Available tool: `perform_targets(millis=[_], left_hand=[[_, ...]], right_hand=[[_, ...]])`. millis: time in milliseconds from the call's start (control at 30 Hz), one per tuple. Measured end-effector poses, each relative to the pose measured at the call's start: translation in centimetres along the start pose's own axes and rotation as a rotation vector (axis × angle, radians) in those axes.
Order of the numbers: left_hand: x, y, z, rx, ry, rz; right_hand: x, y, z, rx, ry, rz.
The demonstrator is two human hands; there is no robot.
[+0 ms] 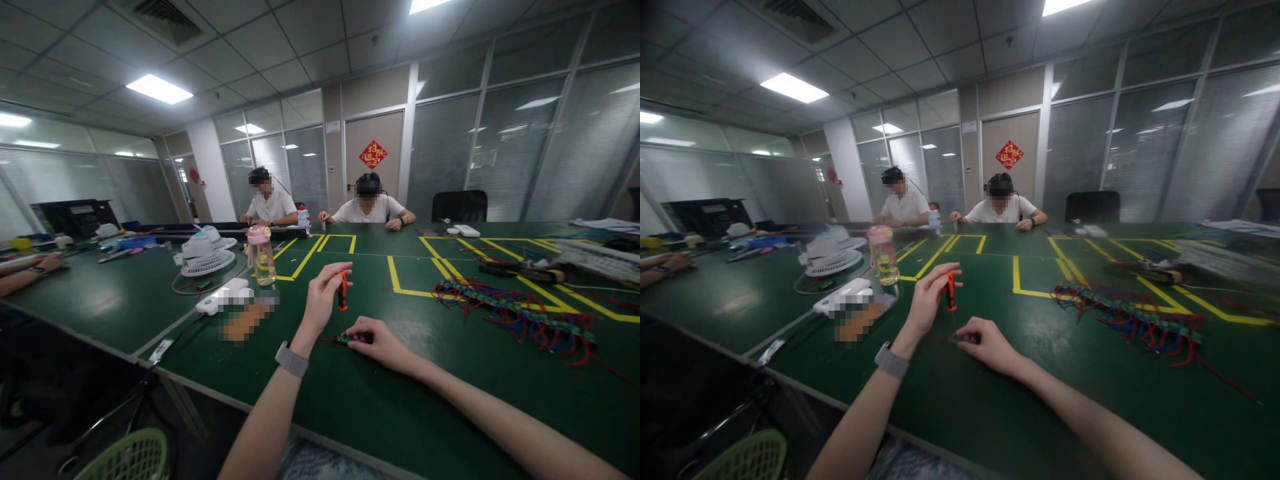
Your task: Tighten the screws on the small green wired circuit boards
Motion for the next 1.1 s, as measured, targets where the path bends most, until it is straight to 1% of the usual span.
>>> perform_targets(millis=[67, 100, 200, 267, 333, 400, 467, 500, 600, 667, 733, 833, 900, 1033, 1100], left_hand=[[0.02, -0.18, 0.22, 0.053, 0.037, 0.015], [0.05, -0.17, 0.25, 0.033, 0.04, 0.007], [0.1, 0.12, -0.04, -0.117, -0.016, -0.04], [0.08, 0.24, -0.19, -0.155, -0.045, -0.051], [0.0, 0.14, -0.04, -0.056, -0.024, -0.024], [-0.06, -0.12, 0.27, 0.075, 0.029, 0.015], [-0.05, -0.23, 0.51, 0.107, 0.07, 0.012], [-0.04, -0.15, 0.53, 0.07, 0.071, -0.01], [-0.01, 0.24, 0.21, -0.11, 0.009, -0.074], [-0.03, 0.33, 0.04, -0.162, -0.022, -0.075], [-0.08, 0.21, 0.15, -0.069, -0.007, -0.042], [-0.07, -0.13, 0.46, 0.095, 0.054, 0.011], [-0.01, -0.14, 0.46, 0.054, 0.064, 0.004], [0.05, 0.1, 0.0, -0.115, -0.012, -0.033], [0.01, 0.02, 0.01, -0.064, -0.012, -0.017]], right_hand=[[-0.01, -0.01, -0.05, 0.001, 0.006, 0.0], [-0.02, 0.0, -0.06, 0.001, 0.011, -0.001], [-0.02, 0.01, -0.06, 0.003, 0.019, 0.002], [-0.01, 0.02, -0.04, 0.007, 0.017, 0.003], [0.0, 0.02, -0.01, 0.009, 0.017, 0.001], [0.01, 0.04, 0.03, 0.009, 0.017, -0.001], [0.01, 0.05, 0.06, 0.012, 0.019, 0.0], [0.01, 0.06, 0.06, 0.013, 0.019, 0.001], [-0.01, 0.07, 0.03, 0.015, 0.02, 0.003], [-0.02, 0.05, 0.0, 0.016, 0.022, 0.003], [-0.02, 0.03, -0.02, 0.019, 0.024, 0.002], [-0.03, 0.0, -0.09, 0.022, 0.016, 0.0], [-0.02, -0.02, -0.14, 0.021, 0.015, -0.002], [-0.01, -0.01, -0.14, 0.024, 0.029, -0.002], [-0.02, 0.01, -0.12, 0.027, 0.024, -0.003]])
Point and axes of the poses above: each hand's wrist, its own x-axis away from the middle knuckle, its own y-axis out of the back of the hand, z = x × y, the point moved 4 cm from there along -x, towards the middle knuckle, and after that the axes turned 2 degrees about z, right-handed, at the moved point
